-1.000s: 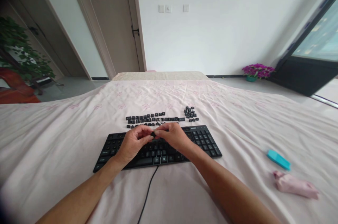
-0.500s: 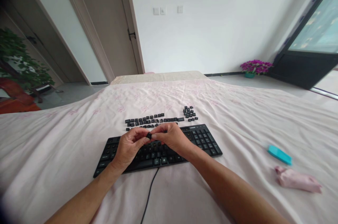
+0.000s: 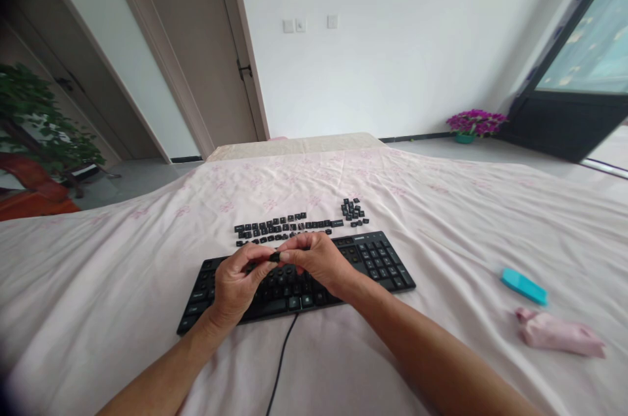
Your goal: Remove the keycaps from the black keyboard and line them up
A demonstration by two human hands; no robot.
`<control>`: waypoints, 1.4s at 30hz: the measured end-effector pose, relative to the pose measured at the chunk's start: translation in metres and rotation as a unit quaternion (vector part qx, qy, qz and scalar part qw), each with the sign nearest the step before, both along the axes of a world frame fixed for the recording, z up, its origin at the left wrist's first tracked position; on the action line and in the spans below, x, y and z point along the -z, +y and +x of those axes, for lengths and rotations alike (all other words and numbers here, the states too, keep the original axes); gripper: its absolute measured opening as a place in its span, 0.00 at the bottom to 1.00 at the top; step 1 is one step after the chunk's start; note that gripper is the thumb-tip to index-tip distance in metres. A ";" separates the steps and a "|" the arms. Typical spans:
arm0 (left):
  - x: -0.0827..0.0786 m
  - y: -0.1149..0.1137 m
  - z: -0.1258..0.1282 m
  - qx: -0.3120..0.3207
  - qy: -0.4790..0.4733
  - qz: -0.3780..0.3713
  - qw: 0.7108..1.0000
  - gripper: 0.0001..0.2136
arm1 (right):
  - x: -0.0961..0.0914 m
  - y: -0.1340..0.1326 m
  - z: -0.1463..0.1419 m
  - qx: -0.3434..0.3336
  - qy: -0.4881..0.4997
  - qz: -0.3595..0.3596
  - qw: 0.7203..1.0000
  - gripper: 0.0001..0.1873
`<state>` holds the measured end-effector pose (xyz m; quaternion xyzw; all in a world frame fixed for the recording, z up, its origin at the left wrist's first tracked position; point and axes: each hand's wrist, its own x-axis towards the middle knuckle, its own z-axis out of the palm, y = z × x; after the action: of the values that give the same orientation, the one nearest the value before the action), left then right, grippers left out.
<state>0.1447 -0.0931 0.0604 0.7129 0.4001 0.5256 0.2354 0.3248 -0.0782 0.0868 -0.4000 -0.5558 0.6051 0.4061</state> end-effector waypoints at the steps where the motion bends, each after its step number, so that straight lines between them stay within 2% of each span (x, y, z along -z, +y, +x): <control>1: 0.000 -0.001 0.000 -0.005 0.005 0.012 1.000 0.03 | 0.000 -0.001 0.000 0.002 0.007 -0.004 1.000 0.10; 10: 0.004 0.001 -0.001 -0.015 0.035 0.130 0.991 0.04 | -0.001 -0.003 -0.004 0.008 0.046 -0.045 0.998 0.14; 13: 0.004 0.001 0.000 -0.023 0.049 0.139 0.989 0.05 | 0.001 -0.003 -0.004 0.010 0.050 -0.048 0.998 0.14; 19: 0.003 0.003 0.001 -0.046 0.056 0.102 0.992 0.04 | 0.006 -0.003 -0.006 0.058 0.033 -0.019 0.998 0.14; 23: 0.003 0.002 0.001 -0.050 0.058 0.076 0.994 0.05 | 0.006 -0.003 -0.007 0.058 0.031 -0.006 0.998 0.14; 28: 0.006 0.004 0.001 -0.069 0.018 -0.001 0.997 0.07 | 0.004 -0.004 -0.010 0.055 0.035 -0.023 0.998 0.14; 35: 0.009 0.008 0.000 -0.044 -0.029 -0.097 0.994 0.11 | 0.005 -0.005 -0.014 0.102 0.059 0.028 0.993 0.15; 42: 0.006 0.007 0.000 -0.041 -0.019 -0.107 0.993 0.11 | 0.010 -0.005 -0.016 0.100 0.052 0.012 0.994 0.12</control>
<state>0.1446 -0.0863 0.0543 0.6563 0.4783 0.5029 0.2962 0.3089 -0.0830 0.0772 -0.4171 -0.4979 0.5748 0.4977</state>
